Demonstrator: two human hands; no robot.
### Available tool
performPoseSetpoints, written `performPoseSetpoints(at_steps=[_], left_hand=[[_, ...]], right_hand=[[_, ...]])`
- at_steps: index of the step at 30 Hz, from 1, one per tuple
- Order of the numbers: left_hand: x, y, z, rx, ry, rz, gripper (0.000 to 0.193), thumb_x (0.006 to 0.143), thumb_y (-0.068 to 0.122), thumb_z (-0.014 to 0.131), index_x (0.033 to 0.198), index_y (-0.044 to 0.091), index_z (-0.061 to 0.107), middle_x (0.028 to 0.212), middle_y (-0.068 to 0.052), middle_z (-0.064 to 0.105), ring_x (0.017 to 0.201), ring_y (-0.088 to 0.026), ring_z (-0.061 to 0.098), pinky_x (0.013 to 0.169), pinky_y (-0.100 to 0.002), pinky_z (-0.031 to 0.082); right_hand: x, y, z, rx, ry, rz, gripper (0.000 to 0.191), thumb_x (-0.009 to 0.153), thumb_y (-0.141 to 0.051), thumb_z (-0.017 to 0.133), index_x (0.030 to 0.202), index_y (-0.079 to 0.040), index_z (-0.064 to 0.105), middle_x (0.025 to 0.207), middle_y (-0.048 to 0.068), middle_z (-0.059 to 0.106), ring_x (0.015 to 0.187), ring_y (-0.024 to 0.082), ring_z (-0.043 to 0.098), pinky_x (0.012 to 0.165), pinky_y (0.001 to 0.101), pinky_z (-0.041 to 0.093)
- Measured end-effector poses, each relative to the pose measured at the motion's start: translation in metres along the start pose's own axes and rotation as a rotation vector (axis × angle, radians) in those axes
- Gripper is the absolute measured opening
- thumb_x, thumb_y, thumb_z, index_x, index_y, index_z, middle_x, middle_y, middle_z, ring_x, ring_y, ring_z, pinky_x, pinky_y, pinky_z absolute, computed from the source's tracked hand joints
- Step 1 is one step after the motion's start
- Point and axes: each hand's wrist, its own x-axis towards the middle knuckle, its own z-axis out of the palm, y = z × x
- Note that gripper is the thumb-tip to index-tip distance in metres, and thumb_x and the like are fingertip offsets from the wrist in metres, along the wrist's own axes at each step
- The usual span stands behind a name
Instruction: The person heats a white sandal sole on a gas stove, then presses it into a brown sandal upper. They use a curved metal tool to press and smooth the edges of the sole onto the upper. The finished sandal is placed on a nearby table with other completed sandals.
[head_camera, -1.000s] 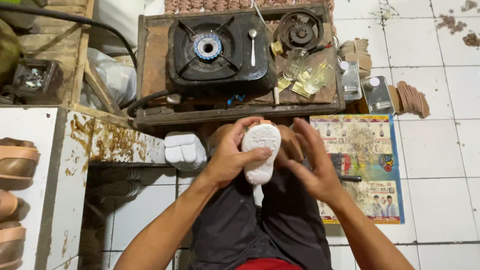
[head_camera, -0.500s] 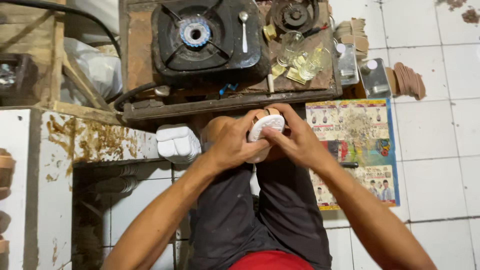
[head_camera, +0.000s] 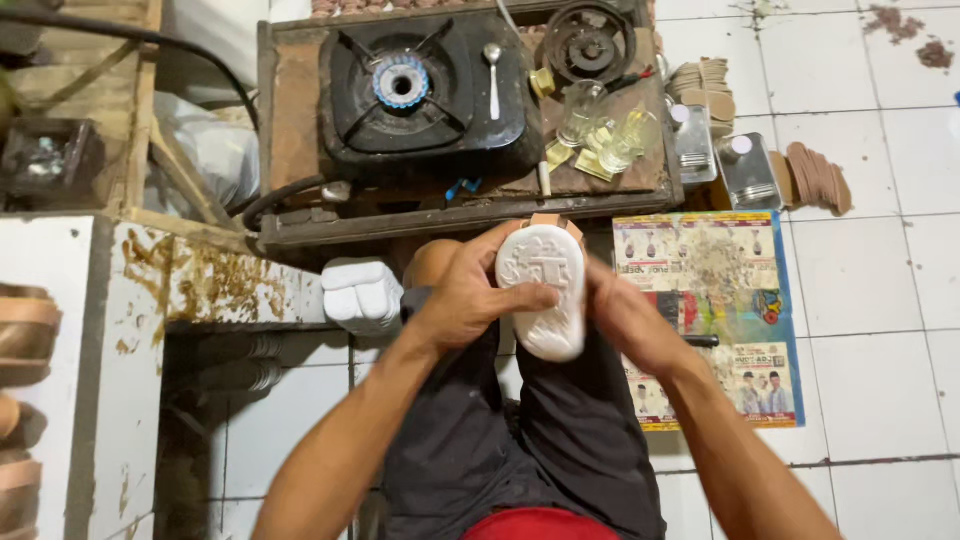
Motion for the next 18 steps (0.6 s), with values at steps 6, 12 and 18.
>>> performPoseSetpoints(at_steps=[6, 12, 18], left_hand=[[-0.026, 0.013, 0.05, -0.234, 0.174, 0.112, 0.086, 0.091, 0.025, 0.077, 0.161, 0.007, 0.029, 0.158, -0.01, 0.047, 0.143, -0.017, 0.052, 0.123, -0.031, 0.042], [-0.047, -0.002, 0.072, -0.073, 0.277, 0.144, 0.084, 0.089, 0.008, 0.086, 0.159, 0.0, 0.041, 0.154, -0.02, 0.057, 0.14, -0.024, 0.059, 0.12, -0.039, 0.049], [-0.06, -0.014, 0.066, 0.11, 0.229, 0.211, 0.071, 0.094, 0.012, 0.084, 0.152, -0.001, 0.045, 0.147, -0.022, 0.063, 0.133, -0.024, 0.066, 0.114, -0.036, 0.056]], right_hand=[[-0.053, 0.043, 0.025, 0.032, 0.353, -0.322, 0.067, 0.089, -0.028, 0.084, 0.141, 0.003, 0.054, 0.134, 0.015, 0.058, 0.12, 0.023, 0.058, 0.103, 0.0373, 0.049], [-0.059, 0.03, 0.044, -1.127, 0.586, -0.797, 0.072, 0.074, -0.018, 0.094, 0.129, -0.006, 0.05, 0.125, 0.015, 0.053, 0.114, 0.028, 0.057, 0.095, 0.037, 0.053], [-0.074, 0.038, 0.042, -1.209, 0.584, -0.807, 0.072, 0.072, -0.021, 0.095, 0.126, -0.01, 0.049, 0.121, 0.015, 0.052, 0.109, 0.03, 0.057, 0.091, 0.0398, 0.053]])
